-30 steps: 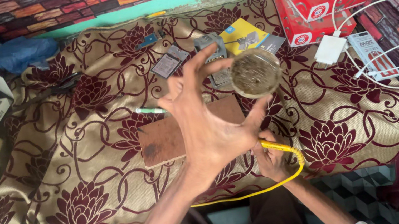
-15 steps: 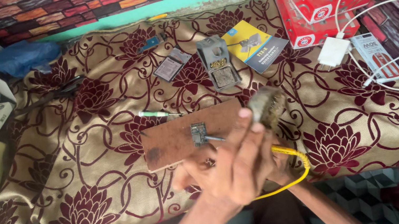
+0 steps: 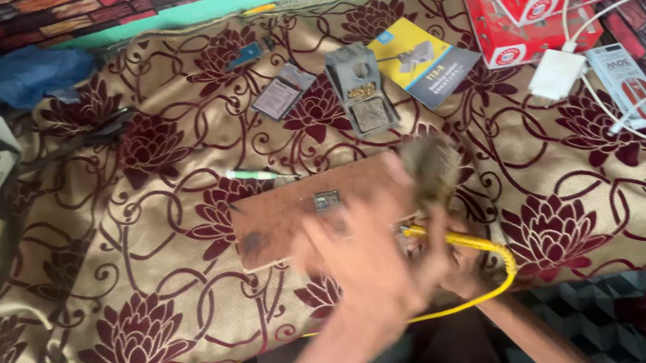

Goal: The person solders a small electronic component mounted on a wooden board using a soldering iron and solder wire. They repeatedly apply heat and solder to the component's joints while holding the board steady with the other hand.

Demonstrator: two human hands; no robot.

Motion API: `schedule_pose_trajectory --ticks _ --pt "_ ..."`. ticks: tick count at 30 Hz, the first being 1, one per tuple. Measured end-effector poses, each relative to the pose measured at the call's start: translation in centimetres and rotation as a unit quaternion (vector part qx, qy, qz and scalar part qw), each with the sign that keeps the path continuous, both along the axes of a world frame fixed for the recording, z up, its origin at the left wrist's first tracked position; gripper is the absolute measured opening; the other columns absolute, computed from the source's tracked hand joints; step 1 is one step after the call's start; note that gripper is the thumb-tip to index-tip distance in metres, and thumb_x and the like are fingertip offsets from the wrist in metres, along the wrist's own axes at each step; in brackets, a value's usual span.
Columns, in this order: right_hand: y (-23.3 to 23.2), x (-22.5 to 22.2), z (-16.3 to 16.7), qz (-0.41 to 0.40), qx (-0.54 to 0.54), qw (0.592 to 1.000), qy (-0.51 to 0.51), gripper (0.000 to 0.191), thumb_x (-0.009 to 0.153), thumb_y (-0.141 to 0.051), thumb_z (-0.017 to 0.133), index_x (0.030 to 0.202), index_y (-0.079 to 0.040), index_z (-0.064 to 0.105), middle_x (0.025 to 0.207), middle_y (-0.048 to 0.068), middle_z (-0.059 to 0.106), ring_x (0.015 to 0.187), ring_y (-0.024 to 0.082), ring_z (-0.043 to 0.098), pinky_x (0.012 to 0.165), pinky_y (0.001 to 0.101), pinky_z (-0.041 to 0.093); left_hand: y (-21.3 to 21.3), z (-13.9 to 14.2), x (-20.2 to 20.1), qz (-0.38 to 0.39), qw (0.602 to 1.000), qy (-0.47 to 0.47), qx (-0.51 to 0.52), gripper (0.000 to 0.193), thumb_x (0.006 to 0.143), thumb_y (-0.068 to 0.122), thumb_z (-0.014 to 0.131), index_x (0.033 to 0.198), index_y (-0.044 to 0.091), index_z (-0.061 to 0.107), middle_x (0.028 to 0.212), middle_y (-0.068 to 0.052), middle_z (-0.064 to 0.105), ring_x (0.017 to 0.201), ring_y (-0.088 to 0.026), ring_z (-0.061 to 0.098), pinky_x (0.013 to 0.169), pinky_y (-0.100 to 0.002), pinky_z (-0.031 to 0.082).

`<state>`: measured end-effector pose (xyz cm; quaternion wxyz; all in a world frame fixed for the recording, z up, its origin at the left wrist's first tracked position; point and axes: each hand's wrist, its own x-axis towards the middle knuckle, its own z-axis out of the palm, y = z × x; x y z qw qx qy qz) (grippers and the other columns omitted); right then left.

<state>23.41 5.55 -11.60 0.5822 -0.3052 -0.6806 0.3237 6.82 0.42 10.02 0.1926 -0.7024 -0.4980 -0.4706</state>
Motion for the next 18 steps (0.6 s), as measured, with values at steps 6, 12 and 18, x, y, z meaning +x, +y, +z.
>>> schedule_pose_trajectory --ticks 6,12,18 --pt "-0.5 0.1 0.1 0.028 -0.013 0.999 0.023 0.015 0.108 -0.011 0.050 0.114 0.002 0.055 0.094 0.013 0.073 0.072 0.010 0.067 0.061 0.0228 0.055 11.7 -1.6 -3.2 0.111 0.936 -0.128 -0.308 0.090 0.065 0.039 0.090 0.132 -0.003 0.048 0.103 -0.023 0.060 0.114 -0.042 0.049 0.100 -0.060 0.026" --pt "-0.8 0.1 1.6 0.042 -0.025 0.999 0.023 0.017 0.108 -0.011 0.051 0.117 0.003 0.054 0.096 0.015 0.071 0.080 0.014 0.070 0.068 0.0273 0.059 18.0 -4.7 -3.8 0.103 0.912 -0.105 -0.383 0.086 0.069 0.038 0.090 0.130 -0.007 0.050 0.093 -0.018 0.070 0.130 -0.052 0.043 0.110 -0.070 0.018" --pt "-1.3 0.3 3.0 0.016 -0.009 0.999 -0.027 0.016 0.107 -0.011 0.052 0.115 0.002 0.056 0.086 0.012 0.071 0.075 0.016 0.070 0.065 0.0280 0.057 18.4 -8.0 -2.3 0.083 0.912 -0.093 -0.392 0.089 0.065 0.037 0.093 0.135 0.004 0.049 0.100 -0.015 0.071 0.127 -0.048 0.047 0.108 -0.073 0.019"
